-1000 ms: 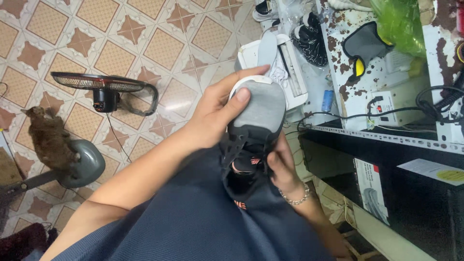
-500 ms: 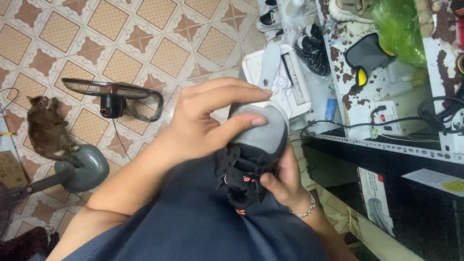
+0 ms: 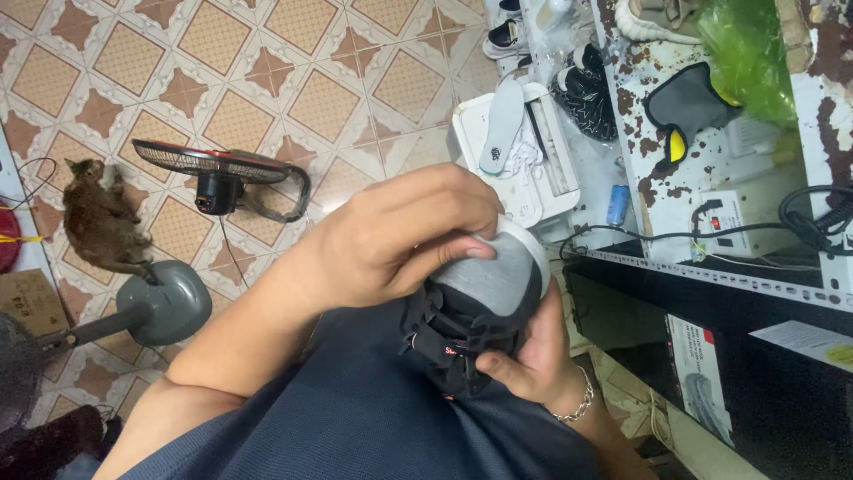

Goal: The person holds a sneaker on their lap and dries it with a red hairdryer, aiming the airflow at the shoe's upper and sole while rotating the shoe to reach different sides. They then set the hairdryer aside and handle the shoe, adjusting the laces and pressing on the sole and heel.

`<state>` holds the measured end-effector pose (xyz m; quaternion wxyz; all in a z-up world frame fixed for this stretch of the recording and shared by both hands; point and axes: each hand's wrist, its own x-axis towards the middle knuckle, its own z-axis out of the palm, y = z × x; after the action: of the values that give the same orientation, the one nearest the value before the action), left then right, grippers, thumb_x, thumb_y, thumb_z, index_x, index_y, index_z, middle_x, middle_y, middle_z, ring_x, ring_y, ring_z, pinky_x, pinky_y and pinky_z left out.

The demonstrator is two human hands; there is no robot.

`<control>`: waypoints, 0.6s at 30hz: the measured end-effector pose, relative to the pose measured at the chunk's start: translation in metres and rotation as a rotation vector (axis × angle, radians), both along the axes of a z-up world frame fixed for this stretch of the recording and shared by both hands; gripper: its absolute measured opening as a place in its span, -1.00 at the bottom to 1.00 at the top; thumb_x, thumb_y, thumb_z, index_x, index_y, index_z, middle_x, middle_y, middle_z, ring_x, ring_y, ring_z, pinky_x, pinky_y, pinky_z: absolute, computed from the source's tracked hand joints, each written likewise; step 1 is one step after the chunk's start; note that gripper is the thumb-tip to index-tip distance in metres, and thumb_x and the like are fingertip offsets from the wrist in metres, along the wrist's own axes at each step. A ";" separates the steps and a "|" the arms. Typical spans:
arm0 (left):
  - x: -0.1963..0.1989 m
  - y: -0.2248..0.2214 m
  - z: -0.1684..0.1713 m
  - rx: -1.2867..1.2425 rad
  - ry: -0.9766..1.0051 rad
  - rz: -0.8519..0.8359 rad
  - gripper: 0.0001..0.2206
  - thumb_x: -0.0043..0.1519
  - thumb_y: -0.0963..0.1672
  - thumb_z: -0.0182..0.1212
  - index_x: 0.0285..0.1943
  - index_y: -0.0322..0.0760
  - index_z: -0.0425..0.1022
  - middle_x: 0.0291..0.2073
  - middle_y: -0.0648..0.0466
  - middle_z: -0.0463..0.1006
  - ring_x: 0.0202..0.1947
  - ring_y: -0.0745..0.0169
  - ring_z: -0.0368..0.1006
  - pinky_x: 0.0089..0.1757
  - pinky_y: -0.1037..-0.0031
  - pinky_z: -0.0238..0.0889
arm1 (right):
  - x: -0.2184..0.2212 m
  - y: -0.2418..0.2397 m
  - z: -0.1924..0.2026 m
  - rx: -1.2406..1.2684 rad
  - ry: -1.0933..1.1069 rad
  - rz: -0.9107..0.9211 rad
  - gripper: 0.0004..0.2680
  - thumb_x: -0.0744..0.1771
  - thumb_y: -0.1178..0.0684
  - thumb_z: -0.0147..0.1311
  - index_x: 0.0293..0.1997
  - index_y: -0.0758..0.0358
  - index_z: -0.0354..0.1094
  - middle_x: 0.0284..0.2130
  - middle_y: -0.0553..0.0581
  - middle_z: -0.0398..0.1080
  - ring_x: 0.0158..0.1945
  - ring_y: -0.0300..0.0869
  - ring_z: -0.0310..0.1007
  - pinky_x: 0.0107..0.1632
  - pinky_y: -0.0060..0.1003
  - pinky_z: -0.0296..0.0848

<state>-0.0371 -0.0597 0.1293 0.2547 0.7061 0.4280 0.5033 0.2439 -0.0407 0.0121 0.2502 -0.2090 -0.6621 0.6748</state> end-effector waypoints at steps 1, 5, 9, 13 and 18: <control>0.001 0.001 0.000 0.006 0.014 -0.015 -0.86 0.39 -0.24 0.30 0.04 -0.44 0.44 -0.10 -0.06 0.50 -0.10 0.08 0.52 -0.06 0.46 0.41 | 0.001 0.000 0.000 -0.002 0.009 -0.002 -0.17 0.32 -0.23 0.30 0.52 0.45 -0.40 0.34 0.34 0.06 0.43 -0.02 0.13 0.46 -0.13 0.17; 0.007 0.000 0.003 0.030 0.079 0.018 -0.87 0.39 -0.25 0.28 0.04 -0.44 0.45 -0.09 -0.09 0.49 -0.11 0.02 0.52 -0.06 0.42 0.40 | 0.004 0.001 0.000 0.018 0.001 -0.008 -0.20 0.30 -0.24 0.32 0.49 0.46 -0.30 0.30 0.32 0.12 0.38 -0.05 0.19 0.43 -0.15 0.23; 0.012 0.001 -0.003 0.054 0.098 0.030 -0.85 0.37 -0.24 0.30 0.05 -0.44 0.45 -0.09 -0.07 0.51 -0.11 0.04 0.53 -0.07 0.42 0.41 | 0.008 0.002 0.002 0.038 -0.007 -0.021 -0.20 0.30 -0.25 0.33 0.48 0.47 -0.27 0.29 0.31 0.13 0.38 -0.05 0.19 0.44 -0.16 0.21; 0.020 0.004 -0.001 0.039 0.016 0.068 -0.76 0.25 -0.21 0.38 0.00 -0.48 0.46 -0.07 -0.13 0.58 -0.07 0.05 0.59 -0.08 0.43 0.47 | 0.012 0.005 0.004 0.055 0.000 -0.031 -0.20 0.29 -0.25 0.33 0.48 0.47 -0.25 0.30 0.31 0.13 0.38 -0.05 0.20 0.44 -0.16 0.21; 0.027 0.004 -0.003 0.010 -0.033 0.134 -0.68 0.17 -0.19 0.42 -0.02 -0.56 0.43 -0.11 -0.14 0.62 -0.09 0.05 0.64 -0.08 0.42 0.52 | 0.017 0.009 0.003 0.049 0.015 -0.023 -0.21 0.29 -0.25 0.33 0.48 0.47 -0.24 0.30 0.31 0.14 0.39 -0.04 0.21 0.46 -0.15 0.21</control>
<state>-0.0102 -0.0555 0.1262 0.2240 0.6686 0.4675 0.5331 0.2608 -0.0319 0.0153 0.2677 -0.2054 -0.6742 0.6570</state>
